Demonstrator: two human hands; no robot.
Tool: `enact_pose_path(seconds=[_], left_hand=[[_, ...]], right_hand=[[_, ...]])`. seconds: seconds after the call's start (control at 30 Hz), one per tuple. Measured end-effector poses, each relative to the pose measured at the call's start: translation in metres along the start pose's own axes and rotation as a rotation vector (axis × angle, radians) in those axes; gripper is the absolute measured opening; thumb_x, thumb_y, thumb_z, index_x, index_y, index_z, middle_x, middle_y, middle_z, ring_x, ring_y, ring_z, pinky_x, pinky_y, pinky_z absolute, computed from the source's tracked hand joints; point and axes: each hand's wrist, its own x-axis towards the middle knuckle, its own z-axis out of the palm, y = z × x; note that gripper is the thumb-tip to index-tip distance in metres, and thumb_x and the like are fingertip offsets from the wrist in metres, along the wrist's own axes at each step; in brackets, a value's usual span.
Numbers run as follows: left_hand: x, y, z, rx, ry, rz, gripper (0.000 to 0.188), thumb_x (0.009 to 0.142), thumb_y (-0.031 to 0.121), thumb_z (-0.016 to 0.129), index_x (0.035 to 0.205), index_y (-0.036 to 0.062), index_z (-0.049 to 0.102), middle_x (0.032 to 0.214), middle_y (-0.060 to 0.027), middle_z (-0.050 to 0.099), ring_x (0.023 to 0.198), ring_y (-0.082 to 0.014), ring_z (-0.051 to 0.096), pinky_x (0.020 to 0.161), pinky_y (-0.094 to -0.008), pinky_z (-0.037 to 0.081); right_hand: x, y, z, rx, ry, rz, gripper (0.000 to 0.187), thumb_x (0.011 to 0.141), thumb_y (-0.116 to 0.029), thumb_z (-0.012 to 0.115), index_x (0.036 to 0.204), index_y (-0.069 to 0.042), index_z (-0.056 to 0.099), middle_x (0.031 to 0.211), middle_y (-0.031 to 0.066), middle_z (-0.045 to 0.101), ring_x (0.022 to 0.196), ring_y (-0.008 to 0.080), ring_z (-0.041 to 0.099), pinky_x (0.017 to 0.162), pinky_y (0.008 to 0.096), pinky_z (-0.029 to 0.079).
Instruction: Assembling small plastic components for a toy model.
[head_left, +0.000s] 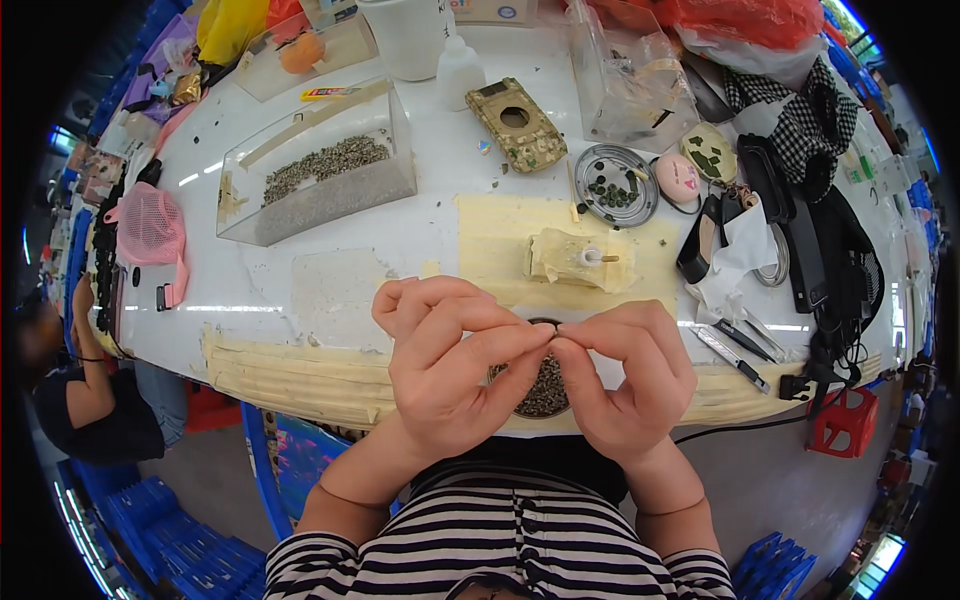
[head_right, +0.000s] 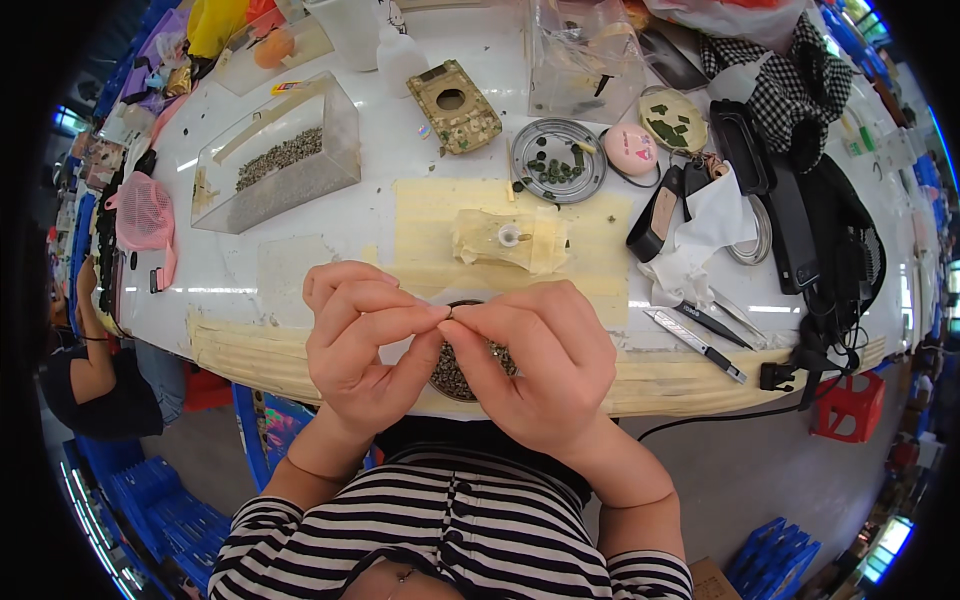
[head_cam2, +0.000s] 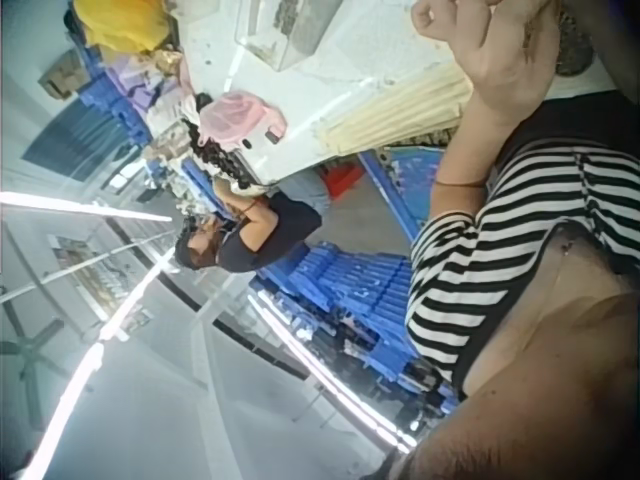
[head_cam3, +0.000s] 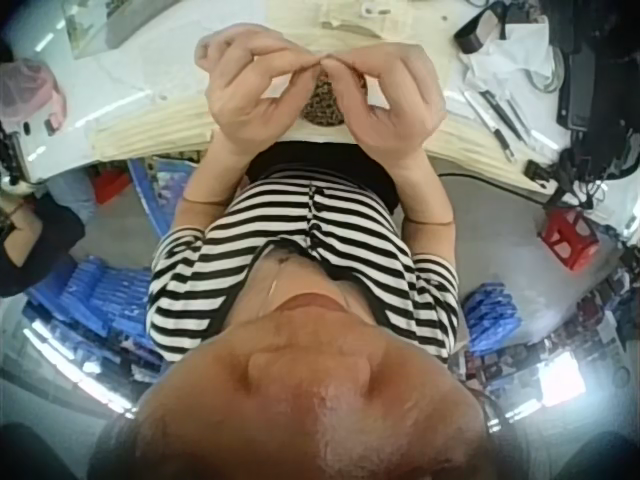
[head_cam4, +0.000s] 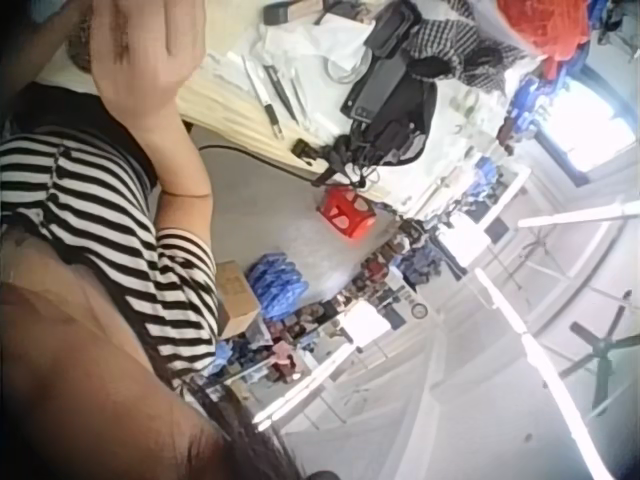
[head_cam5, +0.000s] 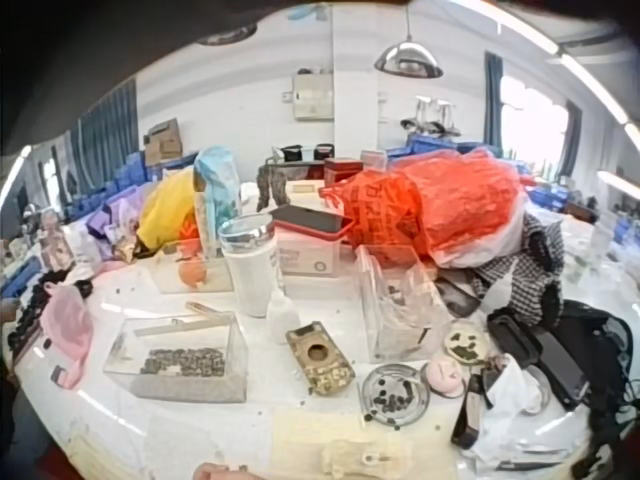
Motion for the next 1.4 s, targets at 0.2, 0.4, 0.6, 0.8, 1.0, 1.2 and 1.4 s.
enact_pose_path(seconds=[0.2,0.4,0.6,0.8,1.0,1.2,1.4], left_hand=[[-0.002,-0.003,0.001,-0.103,0.03,-0.09,0.026,0.067,0.006,0.082,0.091,0.0134,0.076,0.085,0.004,0.065,0.087,-0.0176,0.057,0.085,-0.0346,0.031],[-0.002,0.001,-0.001,0.03,0.001,-0.022,0.028,0.066,0.008,0.083,0.093,0.0147,0.076,0.086,0.0052,0.065,0.088,-0.0171,0.058,0.089,-0.0368,0.029],[-0.002,0.002,-0.002,0.07,-0.015,0.035,0.031,0.065,0.009,0.084,0.094,0.0163,0.077,0.088,0.0066,0.065,0.089,-0.0167,0.057,0.09,-0.0379,0.028],[-0.001,-0.001,-0.002,-0.063,-0.026,0.011,0.031,0.066,0.009,0.084,0.095,0.017,0.077,0.09,0.0072,0.066,0.089,-0.0167,0.057,0.086,-0.0364,0.029],[0.0,0.0,0.0,0.007,-0.011,-0.001,0.028,0.066,0.008,0.083,0.091,0.0154,0.076,0.088,0.006,0.065,0.088,-0.0172,0.057,0.085,-0.0362,0.029],[-0.001,-0.002,0.001,-0.034,0.007,-0.042,0.025,0.066,0.006,0.082,0.088,0.013,0.074,0.085,0.0038,0.065,0.086,-0.018,0.057,0.085,-0.0359,0.03],[-0.002,-0.003,-0.001,-0.111,0.0,-0.056,0.028,0.066,0.006,0.083,0.092,0.0135,0.075,0.087,0.0038,0.065,0.087,-0.0178,0.057,0.083,-0.0357,0.031]], right_hand=[[-0.002,0.001,0.004,-0.022,0.009,-0.137,0.033,0.069,-0.004,0.086,0.101,-0.004,0.076,0.085,0.007,0.07,0.069,0.0199,0.066,0.056,0.0283,0.049],[0.003,-0.003,0.002,0.118,-0.015,0.031,0.021,0.074,-0.002,0.083,0.092,0.0,0.073,0.082,0.0088,0.07,0.067,0.0207,0.066,0.059,0.0288,0.053],[0.001,0.0,-0.005,0.366,-0.181,0.35,0.005,0.087,0.0,0.072,0.087,0.003,0.068,0.078,0.0085,0.068,0.069,0.0148,0.065,0.063,0.0256,0.051],[-0.001,-0.004,-0.006,0.764,-0.21,0.681,0.01,0.095,-0.004,0.065,0.089,0.003,0.067,0.079,0.0057,0.068,0.073,0.0095,0.062,0.068,0.0248,0.049],[0.0,0.002,-0.001,0.192,-0.069,0.121,0.011,0.082,-0.001,0.076,0.092,0.001,0.071,0.081,0.0087,0.068,0.07,0.0192,0.066,0.063,0.0274,0.052],[0.002,-0.002,0.001,-0.04,-0.033,-0.193,0.028,0.074,-0.002,0.082,0.101,-0.002,0.075,0.085,0.0094,0.071,0.07,0.0204,0.068,0.058,0.0279,0.053],[-0.001,0.002,0.001,0.195,-0.071,0.105,0.021,0.079,-0.001,0.079,0.1,0.0,0.075,0.088,0.0118,0.072,0.072,0.0203,0.069,0.062,0.0269,0.054]])
